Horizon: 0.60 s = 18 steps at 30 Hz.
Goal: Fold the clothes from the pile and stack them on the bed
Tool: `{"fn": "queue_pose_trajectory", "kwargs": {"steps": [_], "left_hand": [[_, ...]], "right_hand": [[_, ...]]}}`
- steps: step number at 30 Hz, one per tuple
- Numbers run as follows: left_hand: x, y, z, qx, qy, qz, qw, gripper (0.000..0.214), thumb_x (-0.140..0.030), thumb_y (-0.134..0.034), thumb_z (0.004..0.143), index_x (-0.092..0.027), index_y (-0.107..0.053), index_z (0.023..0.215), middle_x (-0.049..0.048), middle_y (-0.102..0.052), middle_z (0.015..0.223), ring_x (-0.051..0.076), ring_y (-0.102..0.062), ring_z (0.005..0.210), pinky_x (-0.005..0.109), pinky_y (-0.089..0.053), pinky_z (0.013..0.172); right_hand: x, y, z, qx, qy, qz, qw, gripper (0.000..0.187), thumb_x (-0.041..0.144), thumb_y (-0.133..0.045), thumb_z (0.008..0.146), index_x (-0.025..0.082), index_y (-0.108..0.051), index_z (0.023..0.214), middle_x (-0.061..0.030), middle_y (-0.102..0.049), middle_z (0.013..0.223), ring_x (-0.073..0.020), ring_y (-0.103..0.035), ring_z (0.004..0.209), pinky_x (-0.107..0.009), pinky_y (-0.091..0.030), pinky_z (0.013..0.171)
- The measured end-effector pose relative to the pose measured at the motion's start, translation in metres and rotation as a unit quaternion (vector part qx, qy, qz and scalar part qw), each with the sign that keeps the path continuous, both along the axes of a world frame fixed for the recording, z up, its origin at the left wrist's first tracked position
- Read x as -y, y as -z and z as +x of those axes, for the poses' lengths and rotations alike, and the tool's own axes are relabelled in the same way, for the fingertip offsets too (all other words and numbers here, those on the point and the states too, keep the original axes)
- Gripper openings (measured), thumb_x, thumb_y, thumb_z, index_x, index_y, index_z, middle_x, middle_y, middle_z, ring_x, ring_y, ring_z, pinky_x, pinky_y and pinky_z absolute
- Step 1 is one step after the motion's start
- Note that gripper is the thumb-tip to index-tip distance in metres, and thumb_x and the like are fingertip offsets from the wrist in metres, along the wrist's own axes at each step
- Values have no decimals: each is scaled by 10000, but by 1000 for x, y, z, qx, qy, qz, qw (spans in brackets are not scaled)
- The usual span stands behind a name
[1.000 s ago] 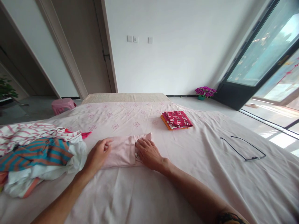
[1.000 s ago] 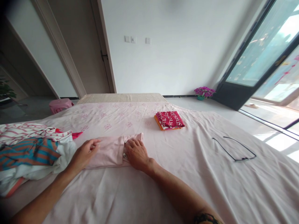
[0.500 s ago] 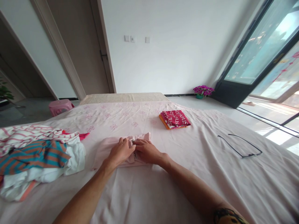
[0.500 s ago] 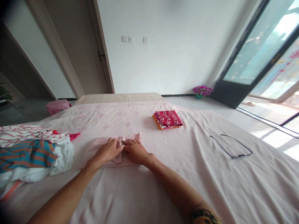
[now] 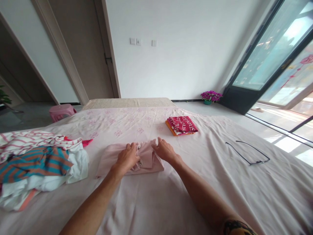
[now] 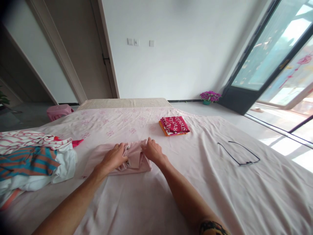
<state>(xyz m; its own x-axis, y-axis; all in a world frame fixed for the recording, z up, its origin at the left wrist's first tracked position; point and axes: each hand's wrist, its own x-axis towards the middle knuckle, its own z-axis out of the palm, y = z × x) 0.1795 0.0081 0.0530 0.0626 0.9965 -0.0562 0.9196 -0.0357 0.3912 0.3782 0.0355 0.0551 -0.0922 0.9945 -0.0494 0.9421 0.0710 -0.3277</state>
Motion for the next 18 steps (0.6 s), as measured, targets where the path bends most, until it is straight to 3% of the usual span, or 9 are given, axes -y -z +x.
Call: {"fn": "queue_pose_trajectory", "kwargs": {"steps": [4,8,10,13,15,18], "left_hand": [[-4,6,-13,85,-1,13,996,500,-117,-610,688,-172,-564,1182,186,-642,1169,325,-629,1119,373,-437,916],[-5,9,-18,195,-24,16,980,500,-51,-637,604,-198,-598,1081,135,-713,1094,289,-645,1109,319,-444,898],[-4,8,-18,246,-43,11,968,490,-69,-658,585,-198,-604,1056,121,-736,1037,280,-677,1037,305,-467,843],[-3,2,-22,314,-71,-20,947,419,-169,-658,630,-176,-608,1046,81,-736,836,232,-706,736,280,-484,655],[-3,-8,-32,422,-94,-62,900,395,-200,-655,630,-166,-627,1022,26,-686,693,171,-636,551,249,-445,536],[-4,-25,-65,579,-152,-97,795,287,-192,-673,594,-177,-659,881,-30,-591,558,110,-518,447,220,-397,458]], "right_hand": [[1,-1,-13,-18,-14,-31,999,626,477,-435,934,113,-382,1440,-210,-710,1092,-345,-687,1010,-414,-484,807],[4,9,-21,-51,-25,-10,998,766,303,-507,865,85,-232,1545,-214,-692,1177,-332,-678,1057,-424,-482,876],[5,17,-22,-106,-36,4,994,779,227,-516,825,106,-248,1546,-194,-661,1255,-299,-660,1105,-400,-482,922],[3,27,-21,-226,-41,18,973,774,148,-516,758,151,-344,1512,-142,-603,1361,-253,-605,1195,-369,-466,997],[0,26,-18,-310,-40,17,950,759,129,-504,731,168,-405,1483,-109,-601,1367,-237,-591,1202,-363,-459,1022],[-6,12,-4,-410,-39,9,911,759,140,-498,715,140,-428,1471,-96,-612,1341,-234,-599,1164,-349,-474,1010]]}}
